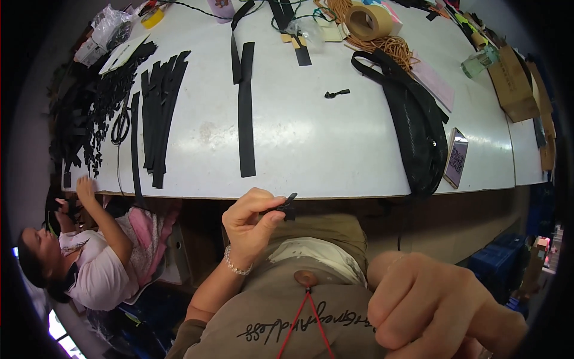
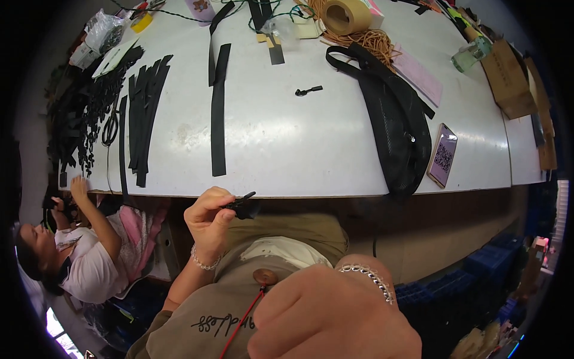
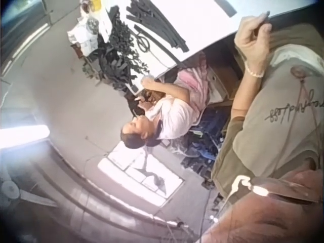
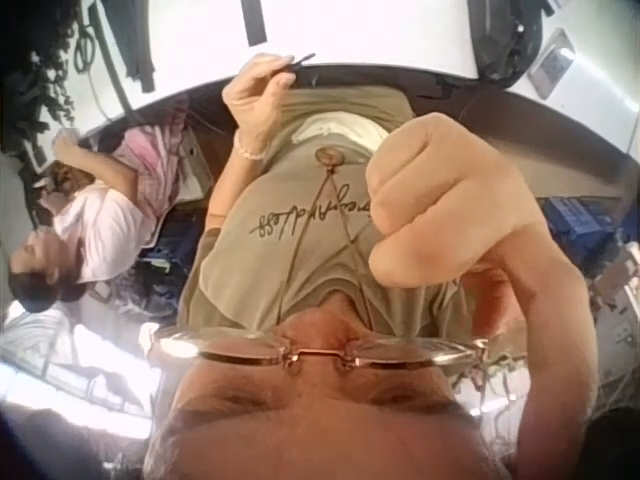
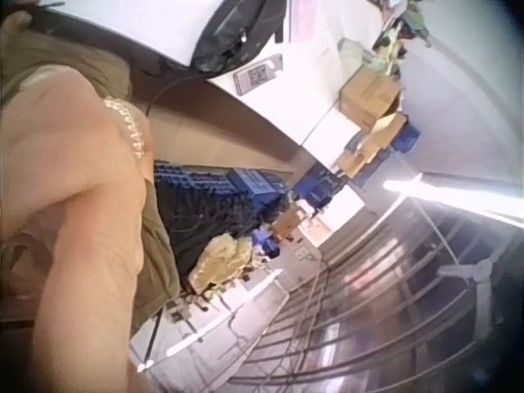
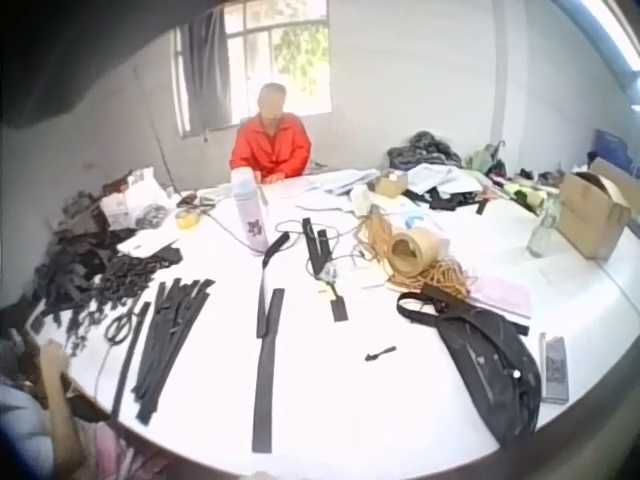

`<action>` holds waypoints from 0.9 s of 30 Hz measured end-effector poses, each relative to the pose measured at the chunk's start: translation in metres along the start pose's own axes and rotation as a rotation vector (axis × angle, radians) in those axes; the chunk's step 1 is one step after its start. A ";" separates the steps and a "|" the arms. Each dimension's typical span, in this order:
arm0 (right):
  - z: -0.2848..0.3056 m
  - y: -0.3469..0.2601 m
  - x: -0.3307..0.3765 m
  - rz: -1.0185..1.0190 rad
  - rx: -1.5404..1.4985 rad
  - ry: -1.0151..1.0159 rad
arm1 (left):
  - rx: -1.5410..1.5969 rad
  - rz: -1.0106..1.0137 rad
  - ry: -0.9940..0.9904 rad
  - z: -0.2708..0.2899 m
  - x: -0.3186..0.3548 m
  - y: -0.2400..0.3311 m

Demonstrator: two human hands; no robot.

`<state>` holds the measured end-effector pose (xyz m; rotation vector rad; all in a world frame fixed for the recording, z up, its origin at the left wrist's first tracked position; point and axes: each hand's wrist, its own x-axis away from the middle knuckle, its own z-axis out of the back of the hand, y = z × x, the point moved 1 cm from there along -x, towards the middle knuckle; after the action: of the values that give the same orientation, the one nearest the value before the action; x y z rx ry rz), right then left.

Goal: Assembling plastic buckles and attaching them to straps at a workbench.

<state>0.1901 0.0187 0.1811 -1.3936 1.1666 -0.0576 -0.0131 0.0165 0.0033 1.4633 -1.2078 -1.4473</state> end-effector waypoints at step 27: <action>0.012 0.108 0.056 -0.323 1.138 0.068 | -0.228 -0.184 -0.058 0.006 -0.006 0.010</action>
<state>0.1622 0.0199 0.0622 -0.5297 0.7130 -0.8644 -0.0203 0.0199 0.0143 1.4110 -0.9254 -1.7010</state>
